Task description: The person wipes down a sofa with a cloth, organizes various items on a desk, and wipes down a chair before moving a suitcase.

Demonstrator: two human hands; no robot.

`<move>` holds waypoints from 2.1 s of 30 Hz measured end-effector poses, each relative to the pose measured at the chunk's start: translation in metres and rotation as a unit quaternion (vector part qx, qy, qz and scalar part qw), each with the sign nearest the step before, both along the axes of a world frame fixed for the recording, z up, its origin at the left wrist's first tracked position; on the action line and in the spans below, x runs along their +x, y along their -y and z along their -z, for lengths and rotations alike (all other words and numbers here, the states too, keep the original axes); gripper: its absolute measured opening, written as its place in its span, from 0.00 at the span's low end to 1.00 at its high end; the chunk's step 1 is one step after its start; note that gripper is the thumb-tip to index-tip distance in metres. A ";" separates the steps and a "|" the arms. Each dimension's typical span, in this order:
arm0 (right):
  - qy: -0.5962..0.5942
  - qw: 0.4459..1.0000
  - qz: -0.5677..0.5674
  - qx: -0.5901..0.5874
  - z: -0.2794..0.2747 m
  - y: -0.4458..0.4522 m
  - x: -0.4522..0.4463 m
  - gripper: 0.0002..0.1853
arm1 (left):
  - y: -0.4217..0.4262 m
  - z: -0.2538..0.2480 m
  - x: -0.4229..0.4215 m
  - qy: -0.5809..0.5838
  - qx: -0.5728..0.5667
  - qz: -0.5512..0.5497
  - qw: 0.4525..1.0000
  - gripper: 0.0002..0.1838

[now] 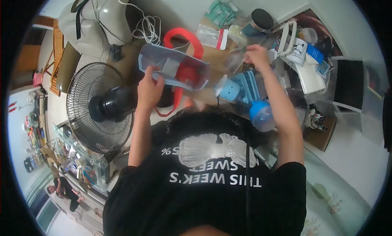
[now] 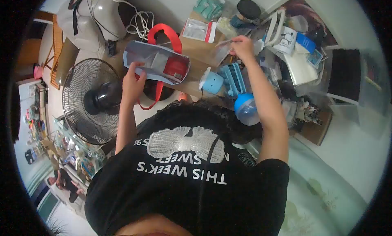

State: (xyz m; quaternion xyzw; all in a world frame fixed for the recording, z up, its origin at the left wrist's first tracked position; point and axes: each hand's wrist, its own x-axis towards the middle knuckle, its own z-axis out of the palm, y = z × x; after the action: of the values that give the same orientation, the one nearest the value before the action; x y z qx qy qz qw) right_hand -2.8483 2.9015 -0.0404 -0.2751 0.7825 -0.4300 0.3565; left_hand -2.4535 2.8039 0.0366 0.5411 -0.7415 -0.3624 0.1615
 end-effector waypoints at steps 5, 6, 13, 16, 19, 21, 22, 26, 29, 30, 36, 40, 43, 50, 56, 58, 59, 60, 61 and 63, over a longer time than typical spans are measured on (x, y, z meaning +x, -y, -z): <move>0.105 0.991 0.070 -0.041 -0.055 -0.010 0.002 0.14 | -0.006 -0.004 -0.004 -0.031 0.036 -0.019 0.999 0.24; 0.119 0.990 0.058 -0.038 -0.071 -0.016 0.000 0.15 | -0.005 -0.001 -0.005 -0.034 0.034 -0.020 0.999 0.24; -0.106 0.962 -0.054 -0.246 -0.180 -0.064 0.039 0.43 | 0.013 0.037 -0.016 -0.115 -0.121 0.069 0.984 0.40; -0.097 0.947 -0.019 -0.306 -0.218 -0.072 0.077 0.44 | 0.015 0.023 -0.028 -0.162 -0.027 0.073 0.984 0.41; -0.074 0.957 -0.004 -0.281 -0.230 -0.063 0.131 0.46 | 0.020 0.022 -0.031 -0.116 -0.047 0.094 0.988 0.41; -0.066 0.946 -0.038 -0.316 -0.199 -0.056 0.154 0.38 | 0.026 0.021 -0.032 -0.129 -0.057 0.113 0.983 0.41; -0.195 0.928 -0.072 -0.308 -0.188 -0.048 0.163 0.29 | 0.030 0.022 -0.032 -0.145 -0.065 0.126 0.979 0.41; -0.243 0.940 -0.029 -0.238 -0.122 -0.025 0.202 0.05 | 0.037 0.009 -0.036 -0.197 0.036 0.162 0.966 0.41; -0.167 0.949 0.022 -0.266 -0.064 -0.008 0.218 0.10 | 0.035 0.004 -0.037 -0.171 -0.012 0.204 0.964 0.41; -0.196 0.946 -0.019 -0.256 -0.062 -0.004 0.219 0.14 | 0.035 0.003 -0.037 -0.186 0.036 0.174 0.966 0.41; -0.228 0.931 -0.046 -0.283 -0.103 -0.016 0.207 0.18 | 0.040 0.001 -0.042 -0.118 0.137 0.112 0.977 0.40; -0.264 0.935 0.076 -0.223 -0.148 -0.090 0.162 0.19 | 0.050 0.019 -0.043 -0.174 0.018 0.147 0.974 0.40; -0.259 0.942 0.182 -0.115 -0.163 -0.169 0.133 0.28 | 0.048 0.010 -0.050 -0.166 0.024 0.172 0.971 0.40; -0.350 0.930 0.073 0.088 -0.112 -0.223 0.164 0.56 | 0.050 0.003 -0.088 -0.188 -0.041 0.286 0.939 0.40; -0.333 0.924 0.182 0.040 -0.089 -0.211 0.166 0.55 | 0.082 0.004 -0.096 -0.207 0.016 0.273 0.939 0.30; -0.328 0.925 0.179 0.065 -0.092 -0.209 0.167 0.55 | 0.089 0.014 -0.090 -0.176 -0.058 0.287 0.940 0.29; -0.332 0.922 0.185 0.067 -0.093 -0.209 0.166 0.55 | 0.088 0.016 -0.087 -0.140 -0.132 0.287 0.938 0.27; -0.328 0.925 0.181 0.057 -0.093 -0.209 0.165 0.55 | 0.083 0.011 -0.085 -0.126 -0.075 0.285 0.947 0.27; -0.323 0.928 0.178 0.048 -0.093 -0.210 0.164 0.56 | 0.075 0.005 -0.083 -0.129 -0.076 0.289 0.946 0.27; -0.331 0.926 0.174 0.051 -0.094 -0.213 0.163 0.57 | 0.057 -0.009 -0.082 -0.105 -0.008 0.268 0.958 0.27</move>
State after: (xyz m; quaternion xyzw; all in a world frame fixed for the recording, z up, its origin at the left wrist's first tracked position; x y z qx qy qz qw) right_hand -2.6853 3.1143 0.0540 -0.2425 0.9125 -0.3293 0.0107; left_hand -2.5352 2.7472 0.0459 0.2797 -0.8413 -0.4409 0.1398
